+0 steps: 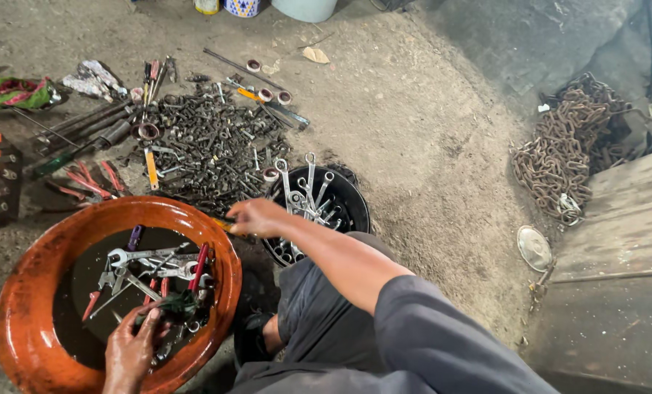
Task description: The person sits on the floor and scrubs various metal tools, including wrenches and pliers, using a dark cloth and a liquid in a large orange basin. They repeatedly dip the tools into the liquid, scrub them, and place them into a black bucket nearby.
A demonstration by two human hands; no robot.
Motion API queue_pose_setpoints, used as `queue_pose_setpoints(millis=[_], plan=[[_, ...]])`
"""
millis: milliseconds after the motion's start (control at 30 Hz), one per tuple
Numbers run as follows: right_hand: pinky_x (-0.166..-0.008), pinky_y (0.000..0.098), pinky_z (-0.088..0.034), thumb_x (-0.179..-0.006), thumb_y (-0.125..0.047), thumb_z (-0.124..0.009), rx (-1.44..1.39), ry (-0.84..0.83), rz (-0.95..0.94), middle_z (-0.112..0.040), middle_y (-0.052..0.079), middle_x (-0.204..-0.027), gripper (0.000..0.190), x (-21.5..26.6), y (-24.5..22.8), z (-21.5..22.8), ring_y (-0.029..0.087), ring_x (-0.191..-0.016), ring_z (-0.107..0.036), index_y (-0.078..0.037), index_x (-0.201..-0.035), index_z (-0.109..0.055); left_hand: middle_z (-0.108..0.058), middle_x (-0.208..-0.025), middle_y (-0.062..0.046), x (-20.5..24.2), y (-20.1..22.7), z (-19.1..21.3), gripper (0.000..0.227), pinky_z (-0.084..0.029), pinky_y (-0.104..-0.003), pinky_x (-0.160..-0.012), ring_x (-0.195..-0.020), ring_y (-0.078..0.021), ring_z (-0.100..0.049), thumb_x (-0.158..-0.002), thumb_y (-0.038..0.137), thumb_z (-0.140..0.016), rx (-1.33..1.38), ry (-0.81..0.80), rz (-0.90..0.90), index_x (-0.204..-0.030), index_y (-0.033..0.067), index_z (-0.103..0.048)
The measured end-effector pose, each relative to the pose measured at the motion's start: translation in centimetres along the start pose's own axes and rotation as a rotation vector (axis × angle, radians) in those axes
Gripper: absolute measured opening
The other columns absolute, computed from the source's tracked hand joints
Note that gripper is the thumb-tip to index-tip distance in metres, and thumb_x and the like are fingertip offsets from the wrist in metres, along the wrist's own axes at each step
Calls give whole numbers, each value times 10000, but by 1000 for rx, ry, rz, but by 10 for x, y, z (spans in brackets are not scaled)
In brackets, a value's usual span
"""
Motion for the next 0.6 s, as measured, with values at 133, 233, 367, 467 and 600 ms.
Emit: queue_pose_setpoints(millis=[133,233,367,467,600], plan=[[-1062,422,-498,-810,-407,-772,84,-134,298,-626,135,-1372,643,4,-69,-76,290,-1248,-617,-171,-1391,-627,-783,-976,-178,1,1,-17,309,-445,-271,-602,-751,-196,-675,-1005,208,-652,133,-83,26,-1294,125,-725],[-1083,425,-489,-848,-306,-754,11,-128,562,-612,156,-1380,607,9,-101,-131,330,-1245,-609,-123,-1402,-590,-738,-1005,-132,3,0,-22,315,-546,-271,-656,-748,-172,-664,-968,165,-669,216,-124,-130,-1252,32,-699],[-1099,411,-513,-853,-195,-684,61,23,636,-663,125,-1261,496,17,-109,-166,313,-1235,-633,-104,-1335,-609,-715,-991,-155,11,-11,-16,273,-574,-299,-690,-764,-202,-692,-988,124,-653,417,-28,-52,-1209,-35,-634],[-1061,404,-535,-885,-215,-687,197,70,554,-654,122,-1200,344,22,-109,-166,301,-1218,-635,-91,-1202,-637,-721,-985,-163,20,-4,-14,252,-584,-311,-703,-771,-209,-693,-991,108,-647,443,21,-74,-1202,-28,-620],[-1038,423,-519,-869,-211,-708,280,47,527,-662,113,-1173,311,17,-116,-159,307,-1199,-625,-104,-1156,-655,-731,-979,-167,35,19,-12,195,-575,-293,-708,-794,-201,-691,-985,79,-674,400,32,-109,-1152,-19,-652]])
Point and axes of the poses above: each hand's wrist, its own x-axis away from the middle knuckle, its own z-axis out of the back of the hand, y = z × x, the point moved 3 cm from there along -x, towards the middle knuckle
